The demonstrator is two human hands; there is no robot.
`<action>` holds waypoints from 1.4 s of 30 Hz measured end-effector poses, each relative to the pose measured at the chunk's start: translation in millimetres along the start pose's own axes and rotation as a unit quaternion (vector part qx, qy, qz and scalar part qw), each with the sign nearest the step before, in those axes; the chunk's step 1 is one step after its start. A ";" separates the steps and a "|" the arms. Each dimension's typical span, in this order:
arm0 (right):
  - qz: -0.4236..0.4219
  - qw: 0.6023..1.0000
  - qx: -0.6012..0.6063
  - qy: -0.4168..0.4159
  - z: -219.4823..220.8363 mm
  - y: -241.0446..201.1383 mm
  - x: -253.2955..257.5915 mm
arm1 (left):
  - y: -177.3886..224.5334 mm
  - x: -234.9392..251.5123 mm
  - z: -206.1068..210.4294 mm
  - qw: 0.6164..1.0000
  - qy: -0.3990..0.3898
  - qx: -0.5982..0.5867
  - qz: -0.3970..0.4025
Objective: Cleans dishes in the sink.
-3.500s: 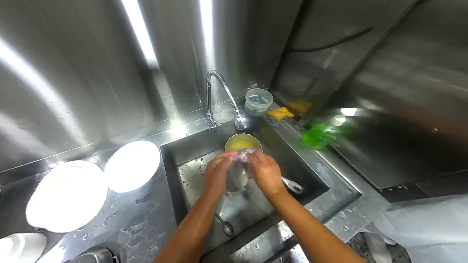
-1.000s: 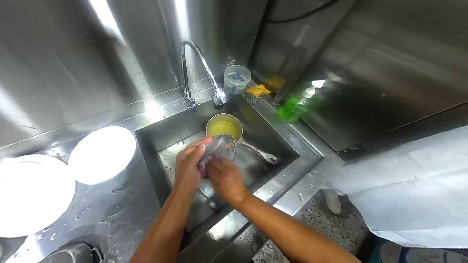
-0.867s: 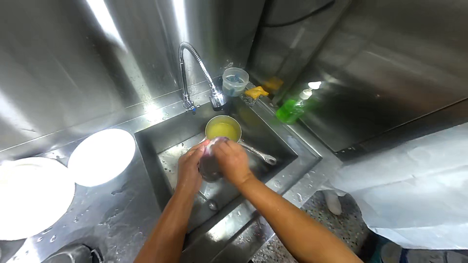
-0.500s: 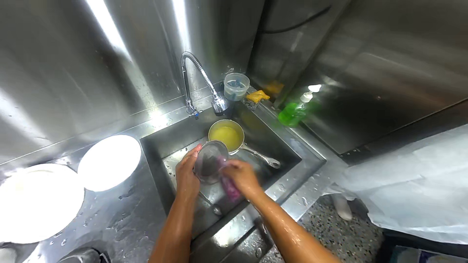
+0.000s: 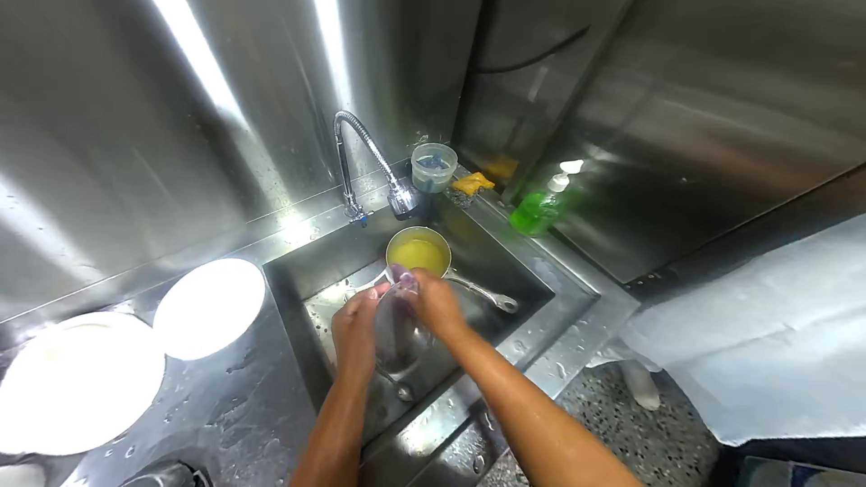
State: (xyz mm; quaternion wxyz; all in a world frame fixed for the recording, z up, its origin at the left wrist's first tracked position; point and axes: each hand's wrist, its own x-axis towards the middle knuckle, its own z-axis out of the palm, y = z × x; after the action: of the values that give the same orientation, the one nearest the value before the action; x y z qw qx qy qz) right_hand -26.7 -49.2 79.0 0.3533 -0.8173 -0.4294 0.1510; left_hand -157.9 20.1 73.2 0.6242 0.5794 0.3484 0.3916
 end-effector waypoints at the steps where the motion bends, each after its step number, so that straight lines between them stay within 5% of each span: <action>1: 0.076 0.996 0.019 -0.041 -1.4 7.5 1.9 | -1.3 2.2 -3.7 0.998 0.001 0.033 0.055; 4: 0.177 0.972 0.140 -0.069 9.4 39.4 0.4 | -1.7 16.6 -16.5 0.975 0.005 0.064 0.212; 11: 0.120 0.963 0.233 0.065 -7.1 5.4 -11.1 | -1.1 26.2 -17.2 0.941 0.051 -0.002 0.333; 13: 0.044 0.965 0.214 0.141 -7.7 0.3 -19.1 | 4.3 23.3 -14.1 0.964 0.092 -0.010 0.248; 15: -0.100 0.954 0.127 0.251 -5.1 4.1 -27.8 | 23.5 18.4 -13.0 0.994 0.065 -0.085 0.027; 18: -0.296 0.889 -0.021 0.348 -7.5 17.2 -29.0 | 53.3 15.0 -20.8 0.916 -0.001 -0.277 -0.289; 20: -0.346 0.881 -0.069 0.314 -11.5 27.7 -34.0 | 51.8 15.2 -28.8 0.876 -0.011 -0.347 -0.334; 22: -0.321 0.919 -0.061 0.220 -19.5 37.1 -42.4 | 43.1 15.2 -35.0 0.878 -0.011 -0.368 -0.306; 24: -0.178 0.966 0.066 0.178 -27.5 35.2 -49.8 | 32.5 10.4 -33.9 0.909 -0.013 -0.334 -0.250; 27: 0.003 0.962 0.212 0.173 -39.2 -5.5 -50.7 | 22.1 -1.8 -20.2 0.956 -0.050 -0.233 -0.172; 32: -0.275 0.951 -0.004 0.143 -1.7 -24.7 -16.6 | 19.1 -31.1 4.4 0.957 -0.124 -0.230 -0.124; 36: -0.180 0.975 0.036 0.123 -20.5 -20.0 11.7 | 17.9 -41.9 0.5 0.946 -0.141 -0.267 -0.116; 40: -0.289 0.951 -0.040 0.105 -3.9 -38.4 -3.3 | 12.8 -41.1 -1.1 0.951 -0.132 -0.262 -0.093; 42: -0.189 0.980 0.010 0.066 -18.5 -24.5 7.7 | 14.5 -46.2 -5.4 0.950 -0.142 -0.262 -0.098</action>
State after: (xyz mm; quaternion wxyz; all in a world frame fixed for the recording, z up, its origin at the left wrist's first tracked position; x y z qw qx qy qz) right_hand -26.6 -41.9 109.8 0.4111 -0.7263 -0.5500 0.0311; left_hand -184.7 -18.3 86.3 0.8320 0.4082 0.1965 0.3201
